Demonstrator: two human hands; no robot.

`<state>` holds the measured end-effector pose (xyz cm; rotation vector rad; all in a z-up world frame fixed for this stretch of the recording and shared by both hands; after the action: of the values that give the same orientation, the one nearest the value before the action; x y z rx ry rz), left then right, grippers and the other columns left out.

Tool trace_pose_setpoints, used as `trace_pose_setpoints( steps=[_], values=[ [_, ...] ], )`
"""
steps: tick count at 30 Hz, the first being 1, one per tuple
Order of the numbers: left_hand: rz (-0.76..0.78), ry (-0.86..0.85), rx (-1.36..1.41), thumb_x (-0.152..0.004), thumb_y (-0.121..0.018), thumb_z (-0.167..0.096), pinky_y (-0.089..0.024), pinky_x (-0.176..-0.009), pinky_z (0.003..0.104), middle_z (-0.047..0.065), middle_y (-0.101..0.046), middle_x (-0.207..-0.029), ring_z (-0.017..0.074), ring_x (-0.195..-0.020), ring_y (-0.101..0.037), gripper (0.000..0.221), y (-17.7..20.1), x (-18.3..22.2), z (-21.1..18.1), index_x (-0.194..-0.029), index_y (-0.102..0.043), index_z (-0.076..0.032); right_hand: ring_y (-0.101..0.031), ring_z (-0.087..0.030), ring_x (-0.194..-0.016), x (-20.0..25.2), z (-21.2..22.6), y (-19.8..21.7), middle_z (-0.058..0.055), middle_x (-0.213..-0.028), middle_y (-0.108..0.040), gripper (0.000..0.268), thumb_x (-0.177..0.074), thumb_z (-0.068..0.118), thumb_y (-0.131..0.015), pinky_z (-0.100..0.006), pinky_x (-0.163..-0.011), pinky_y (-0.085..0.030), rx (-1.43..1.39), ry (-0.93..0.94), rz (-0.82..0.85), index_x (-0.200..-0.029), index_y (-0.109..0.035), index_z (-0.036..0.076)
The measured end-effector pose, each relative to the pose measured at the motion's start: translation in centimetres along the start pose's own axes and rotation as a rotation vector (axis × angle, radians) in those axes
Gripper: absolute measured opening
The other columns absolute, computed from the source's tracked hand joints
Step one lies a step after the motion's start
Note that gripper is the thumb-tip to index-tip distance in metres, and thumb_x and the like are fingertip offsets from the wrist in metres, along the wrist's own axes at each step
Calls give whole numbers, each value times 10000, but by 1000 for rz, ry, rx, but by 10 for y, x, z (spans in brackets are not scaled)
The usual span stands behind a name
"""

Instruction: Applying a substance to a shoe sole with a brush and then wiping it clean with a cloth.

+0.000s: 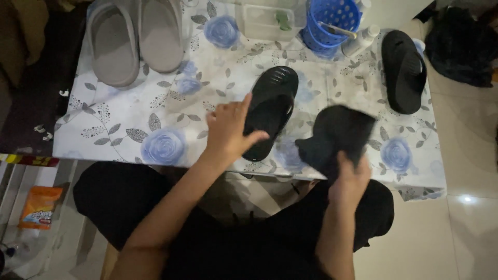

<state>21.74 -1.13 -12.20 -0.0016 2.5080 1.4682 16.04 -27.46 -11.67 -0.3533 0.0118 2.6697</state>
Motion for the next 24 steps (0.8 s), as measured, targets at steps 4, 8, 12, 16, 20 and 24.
trace_pose_setpoints(
  steps=[4, 8, 12, 16, 20, 24],
  values=[
    [-39, -297, 681, -630, -784, -342, -359, -910, 550, 171, -435, -1339, 376, -1144, -461, 971, 19, 37, -34, -1422, -245, -182, -488, -150, -676, 44, 47, -67, -165, -695, -605, 40, -766, -29, -589, -352, -604, -421, 263, 187, 411, -777, -626, -16],
    [23, -258, 956, -741, -424, -427, -464, -689, 406, 162, -616, -873, 314, -777, -585, 569, -6, 56, -10, -1105, -591, -23, -590, -325, -843, 62, 37, -103, -168, -1025, -606, 168, -774, 125, -638, -407, -725, -461, 252, 131, 758, -847, -528, 21],
    [340, -99, 1108, -783, -520, 62, -479, -693, 369, 151, -642, -968, 254, -793, -596, 371, -33, 70, -1, -1120, -618, -59, -573, -291, -825, 36, 28, -84, -146, -882, -552, 432, -765, 58, -690, -411, -679, -514, 388, 194, 401, -1139, -488, -19],
    [400, -4, 1082, -819, -494, 48, -490, -784, 399, 162, -616, -1091, 272, -884, -604, 373, -30, 75, 4, -1174, -574, -31, -621, -323, -786, 54, 25, -108, -112, -822, -622, 222, -728, 79, -699, -410, -658, -508, 428, 208, 697, -938, -648, 31],
    [202, 132, 936, -740, -597, 50, -494, -649, 329, 124, -662, -850, 177, -669, -604, 197, -6, 73, 31, -900, -651, -50, -589, -223, -588, 59, 6, -91, -28, -601, -573, 164, -735, 140, -715, -304, -581, -467, 559, 140, 670, -656, -584, 82],
    [-76, 170, 803, -699, -618, 60, -454, -692, 348, 93, -633, -669, 241, -702, -608, 118, 26, 79, 71, -743, -633, -48, -565, -253, -609, 55, 24, -75, -90, -628, -568, 196, -824, 47, -581, -338, -623, -455, 454, 93, 646, -633, -545, 24]
  ],
)
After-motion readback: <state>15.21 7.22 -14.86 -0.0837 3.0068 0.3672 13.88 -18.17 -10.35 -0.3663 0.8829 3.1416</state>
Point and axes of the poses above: each hand's wrist, its own x-axis away from the middle knuckle, its own y-axis out of the back of the hand, z = x × y, the point moved 9 cm from there along -x, towards the middle knuckle
